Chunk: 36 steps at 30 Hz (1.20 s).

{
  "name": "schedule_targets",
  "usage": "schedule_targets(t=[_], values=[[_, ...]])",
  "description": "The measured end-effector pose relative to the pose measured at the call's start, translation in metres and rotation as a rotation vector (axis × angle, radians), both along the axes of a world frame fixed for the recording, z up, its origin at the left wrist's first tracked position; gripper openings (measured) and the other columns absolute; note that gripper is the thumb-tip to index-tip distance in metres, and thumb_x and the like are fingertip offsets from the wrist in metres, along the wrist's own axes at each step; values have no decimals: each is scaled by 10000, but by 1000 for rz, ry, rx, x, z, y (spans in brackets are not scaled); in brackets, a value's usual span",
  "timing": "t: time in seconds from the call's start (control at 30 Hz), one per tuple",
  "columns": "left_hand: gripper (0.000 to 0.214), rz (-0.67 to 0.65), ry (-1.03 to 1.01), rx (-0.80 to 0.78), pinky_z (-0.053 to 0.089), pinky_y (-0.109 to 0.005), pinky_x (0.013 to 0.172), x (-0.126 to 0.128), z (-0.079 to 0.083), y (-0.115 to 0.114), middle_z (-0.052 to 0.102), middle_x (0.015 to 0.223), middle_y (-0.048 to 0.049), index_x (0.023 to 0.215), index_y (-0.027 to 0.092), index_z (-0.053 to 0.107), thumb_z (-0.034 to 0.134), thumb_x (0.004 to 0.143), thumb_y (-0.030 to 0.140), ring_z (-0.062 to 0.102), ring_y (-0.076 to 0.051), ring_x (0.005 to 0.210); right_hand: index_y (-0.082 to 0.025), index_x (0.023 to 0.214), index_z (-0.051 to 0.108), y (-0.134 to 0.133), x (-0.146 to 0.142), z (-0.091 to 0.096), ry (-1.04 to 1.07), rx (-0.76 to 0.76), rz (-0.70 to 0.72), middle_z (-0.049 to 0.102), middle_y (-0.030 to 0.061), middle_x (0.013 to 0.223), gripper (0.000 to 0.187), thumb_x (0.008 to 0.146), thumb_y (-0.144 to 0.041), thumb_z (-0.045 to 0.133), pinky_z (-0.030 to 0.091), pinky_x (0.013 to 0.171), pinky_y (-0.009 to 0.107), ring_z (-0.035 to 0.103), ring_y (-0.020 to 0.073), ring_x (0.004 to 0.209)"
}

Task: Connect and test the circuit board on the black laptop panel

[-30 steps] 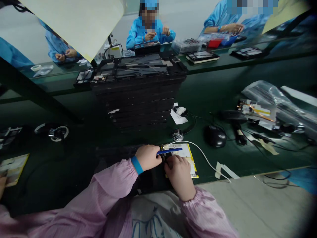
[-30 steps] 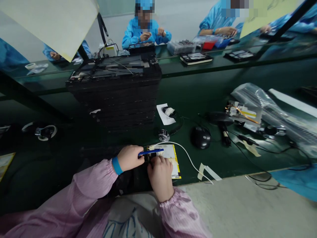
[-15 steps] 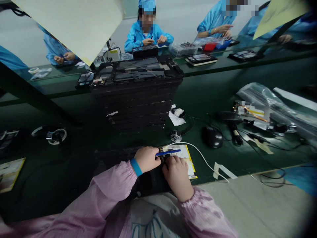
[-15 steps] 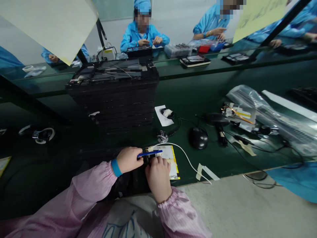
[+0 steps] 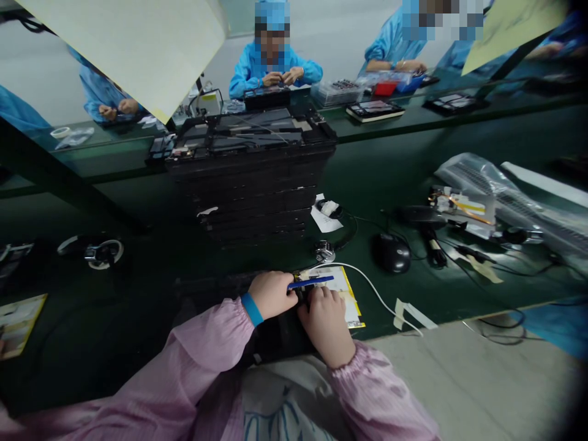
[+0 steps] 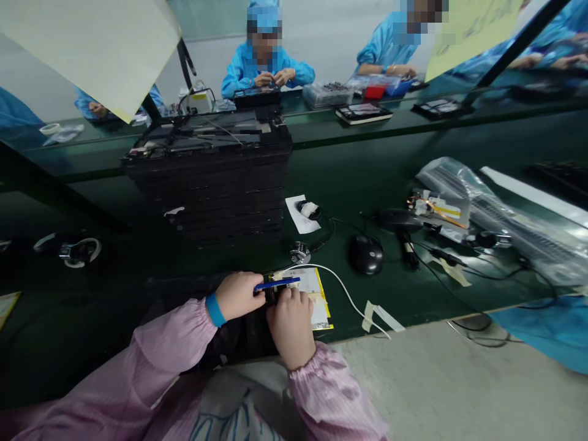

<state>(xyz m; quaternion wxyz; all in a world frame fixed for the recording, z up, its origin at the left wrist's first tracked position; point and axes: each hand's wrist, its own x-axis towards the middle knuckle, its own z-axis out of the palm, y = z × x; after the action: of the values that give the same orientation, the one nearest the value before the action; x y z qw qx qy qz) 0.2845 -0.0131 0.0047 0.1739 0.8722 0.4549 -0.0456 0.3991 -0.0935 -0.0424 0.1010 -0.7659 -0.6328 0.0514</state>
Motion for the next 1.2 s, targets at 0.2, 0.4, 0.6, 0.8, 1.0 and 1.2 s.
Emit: schedule_targets(t=[0.2, 0.4, 0.6, 0.8, 1.0, 1.2], values=[[103, -9, -2, -2, 463, -306, 649, 0, -2, 0, 683, 803, -66, 735, 192, 604, 518, 737, 249, 649, -232, 779, -153, 769, 537, -2, 6, -7, 45, 44, 25, 579, 100, 794, 30, 776, -177, 522, 335, 717, 350, 505, 249, 778], [105, -14, -2, -3, 458, -303, 644, 0, -2, 0, 682, 799, -66, 728, 191, 608, 517, 734, 243, 647, -228, 771, -172, 757, 544, -4, 12, -15, 167, 104, 56, 576, 80, 782, 59, 781, -130, 510, 335, 709, 340, 496, 236, 760], [108, -11, -1, 3, 455, -302, 635, 0, -2, 0, 681, 799, -69, 739, 193, 612, 517, 733, 244, 645, -232, 765, -166, 752, 540, -3, 15, -20, 191, 99, 57, 578, 79, 762, 47, 786, -133, 543, 331, 694, 338, 494, 236, 744], [111, -18, -4, 4, 453, -305, 633, 0, -2, 0, 684, 798, -67, 734, 192, 609, 508, 730, 238, 647, -232, 764, -174, 747, 513, -4, 15, -22, 200, 141, 61, 568, 73, 744, 64, 780, -123, 531, 328, 675, 332, 483, 230, 721], [107, -8, -8, -10, 456, -311, 635, 0, -1, 0, 685, 800, -69, 724, 189, 604, 508, 729, 235, 651, -239, 774, -192, 733, 481, -6, 17, -22, 266, 177, 63, 557, 53, 714, 80, 786, -149, 523, 340, 666, 321, 478, 219, 700], [109, -9, -10, -40, 466, -315, 656, -1, -1, 1, 684, 804, -76, 713, 184, 613, 525, 726, 247, 650, -238, 782, -171, 835, 557, -3, 29, -14, 312, 108, 162, 591, 50, 780, 133, 766, -83, 485, 370, 674, 301, 525, 200, 738]])
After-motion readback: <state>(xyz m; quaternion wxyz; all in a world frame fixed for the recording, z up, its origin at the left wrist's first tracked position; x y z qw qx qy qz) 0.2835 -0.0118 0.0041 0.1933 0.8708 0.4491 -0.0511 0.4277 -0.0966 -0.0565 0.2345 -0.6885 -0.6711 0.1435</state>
